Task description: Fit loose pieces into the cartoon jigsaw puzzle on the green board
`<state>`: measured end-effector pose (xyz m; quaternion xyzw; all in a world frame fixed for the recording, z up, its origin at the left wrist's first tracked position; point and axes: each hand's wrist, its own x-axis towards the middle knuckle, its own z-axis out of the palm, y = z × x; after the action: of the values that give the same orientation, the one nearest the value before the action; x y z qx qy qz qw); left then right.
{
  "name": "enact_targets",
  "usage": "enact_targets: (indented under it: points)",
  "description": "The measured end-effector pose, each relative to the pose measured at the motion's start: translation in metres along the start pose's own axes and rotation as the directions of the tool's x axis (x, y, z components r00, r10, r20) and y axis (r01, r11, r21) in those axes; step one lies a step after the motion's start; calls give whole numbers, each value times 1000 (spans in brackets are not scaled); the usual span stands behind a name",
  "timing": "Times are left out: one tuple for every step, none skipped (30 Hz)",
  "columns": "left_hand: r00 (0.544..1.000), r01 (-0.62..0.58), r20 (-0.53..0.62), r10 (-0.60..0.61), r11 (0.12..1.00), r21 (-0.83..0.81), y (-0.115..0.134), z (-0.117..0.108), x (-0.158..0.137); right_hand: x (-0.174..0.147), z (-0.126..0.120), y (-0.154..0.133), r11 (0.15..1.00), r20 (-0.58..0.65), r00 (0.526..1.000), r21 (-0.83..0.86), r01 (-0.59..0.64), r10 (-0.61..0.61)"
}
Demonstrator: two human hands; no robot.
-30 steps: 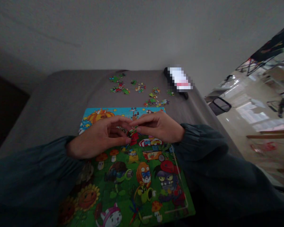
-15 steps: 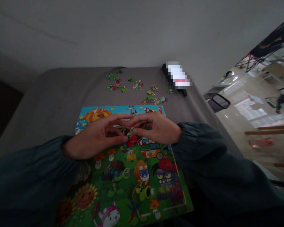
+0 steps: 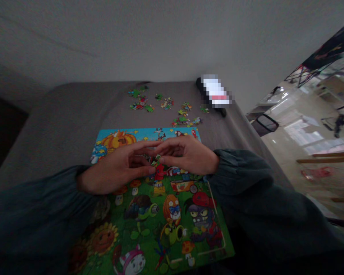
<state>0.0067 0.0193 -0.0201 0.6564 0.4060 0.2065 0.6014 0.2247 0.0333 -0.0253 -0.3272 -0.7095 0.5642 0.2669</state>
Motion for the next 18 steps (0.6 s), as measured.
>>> enact_targets:
  points:
    - [1000, -9, -5, 9, 1000, 4, 0, 0, 0, 0, 0, -1, 999, -14, 1000, 31, -19, 20]
    - [1000, -18, -16, 19, 1000, 10, 0, -1, 0, 1, 0, -2, 997, -30, 999, 57, -42, 44]
    - [999, -24, -32, 25, 1000, 16, 1, -1, 0, 1, -1, -3, 995, -48, 996, 80, -65, 69]
    - [998, -32, -53, 33, 999, 20, 1, -2, 0, 1, -1, -5, 991, -67, 993, 101, -87, 94]
    - [996, -44, -77, 46, 999, 22, 1, -2, 0, 1, -2, -6, 987, -85, 989, 124, -107, 118]
    - [993, -56, -100, 58, 998, 25, 2, -2, 1, 1, -2, -7, 982, -100, 985, 146, -123, 138]
    - [991, -64, -119, 67, 998, 29, 2, -2, 1, 2, -3, -8, 976, -110, 982, 167, -136, 156]
    - [988, -71, -134, 75, 997, 34, 2, -2, 1, 2, -4, -9, 972, -120, 978, 183, -147, 171]
    - [986, -77, -146, 82, 996, 39, 2, -2, 1, 2, -4, -9, 968, -129, 975, 194, -156, 183]
    - [984, -80, -157, 86, 996, 41, 2, -2, 2, 3, -4, -9, 965, -135, 972, 202, -164, 194]
    - [982, -83, -167, 89, 996, 41, 2, -2, 2, 3, -4, -9, 963, -139, 970, 207, -170, 201]
    - [980, -89, -178, 94, 995, 37, 2, -2, 2, 3, -4, -10, 962, -140, 969, 211, -174, 206]
    - [977, -96, -188, 100, 995, 30, 2, -2, 2, 3, -4, -10, 961, -140, 968, 212, -176, 209]
    - [975, -102, -196, 105, 995, 23, 2, -2, 2, 3, -4, -11, 961, -140, 968, 212, -177, 209]
    - [973, -106, -203, 107, 994, 18, 2, -2, 2, 3, -3, -11, 961, -137, 968, 211, -178, 209]
    - [972, -105, -209, 106, 994, 16, 2, -2, 2, 2, -3, -11, 961, -135, 969, 210, -178, 209]
    - [972, -101, -212, 102, 995, 16, 2, -2, 2, 2, -3, -11, 962, -133, 969, 210, -177, 207]
    - [972, -98, -215, 99, 995, 18, 3, -1, 2, 2, -2, -11, 962, -132, 970, 212, -174, 205]
